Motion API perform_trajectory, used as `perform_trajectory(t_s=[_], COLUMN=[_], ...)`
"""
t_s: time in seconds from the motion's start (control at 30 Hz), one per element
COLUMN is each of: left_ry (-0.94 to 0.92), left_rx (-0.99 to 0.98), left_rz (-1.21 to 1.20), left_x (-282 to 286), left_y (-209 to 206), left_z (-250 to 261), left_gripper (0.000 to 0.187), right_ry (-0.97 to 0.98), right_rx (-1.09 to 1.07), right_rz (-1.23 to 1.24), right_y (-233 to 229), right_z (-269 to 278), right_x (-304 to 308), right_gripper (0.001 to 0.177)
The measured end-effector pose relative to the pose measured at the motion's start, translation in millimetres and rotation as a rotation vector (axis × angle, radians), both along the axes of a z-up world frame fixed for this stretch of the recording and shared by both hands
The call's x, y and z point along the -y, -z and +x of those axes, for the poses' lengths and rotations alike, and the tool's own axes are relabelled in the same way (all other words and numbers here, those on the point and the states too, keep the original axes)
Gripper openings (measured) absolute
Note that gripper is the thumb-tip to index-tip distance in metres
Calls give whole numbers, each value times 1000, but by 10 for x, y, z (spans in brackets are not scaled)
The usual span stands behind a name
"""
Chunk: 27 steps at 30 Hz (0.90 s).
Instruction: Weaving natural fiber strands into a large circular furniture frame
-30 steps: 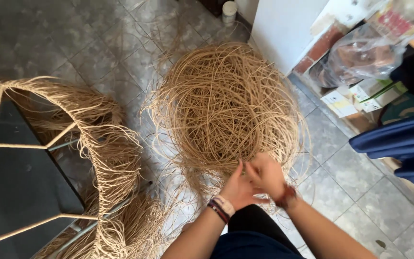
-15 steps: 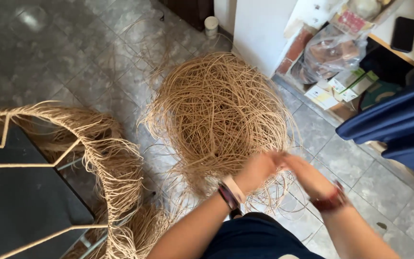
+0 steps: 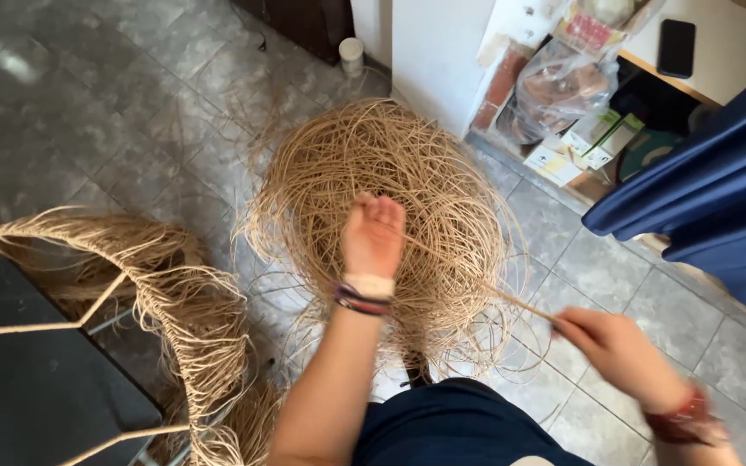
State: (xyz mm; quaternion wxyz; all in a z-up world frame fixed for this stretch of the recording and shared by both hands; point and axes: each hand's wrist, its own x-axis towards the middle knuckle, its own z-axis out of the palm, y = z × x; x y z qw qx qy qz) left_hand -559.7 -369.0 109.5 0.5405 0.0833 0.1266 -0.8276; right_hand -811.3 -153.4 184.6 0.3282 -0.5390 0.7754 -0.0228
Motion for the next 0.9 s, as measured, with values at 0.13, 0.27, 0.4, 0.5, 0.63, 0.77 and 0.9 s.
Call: perform_trajectory(t_s=[0.13,0.27,0.4,0.5,0.63,0.77,0.9], left_ry=[173,329,350,411,462,207,402], left_rx=[431,580,811,868,436,343,676], left_rz=[-189,-158,-444,-684,-651,-107,-400], left_x=[-87,-434,-703,-790,-733,-349,-810], left_y=[-276,-145,185,70,-262,17,-32], left_z=[-165,-493,-604,-414,-75,2,-329], left_gripper=[35,30,24,21,57,37,30], right_ry=[65,-131,-57,-23,-121,-133,-68], right_rx=[283,395,267,223,218,259,572], right_rz=[29,-108,-104,-168,40,179,113], right_y=[136,267,207,480,603,904,221], right_z=[-194,88,499,386,104,-290,180], right_x=[-116,130,350,359,132,-133,266], right_gripper=[29,29,31,21,31,33,47])
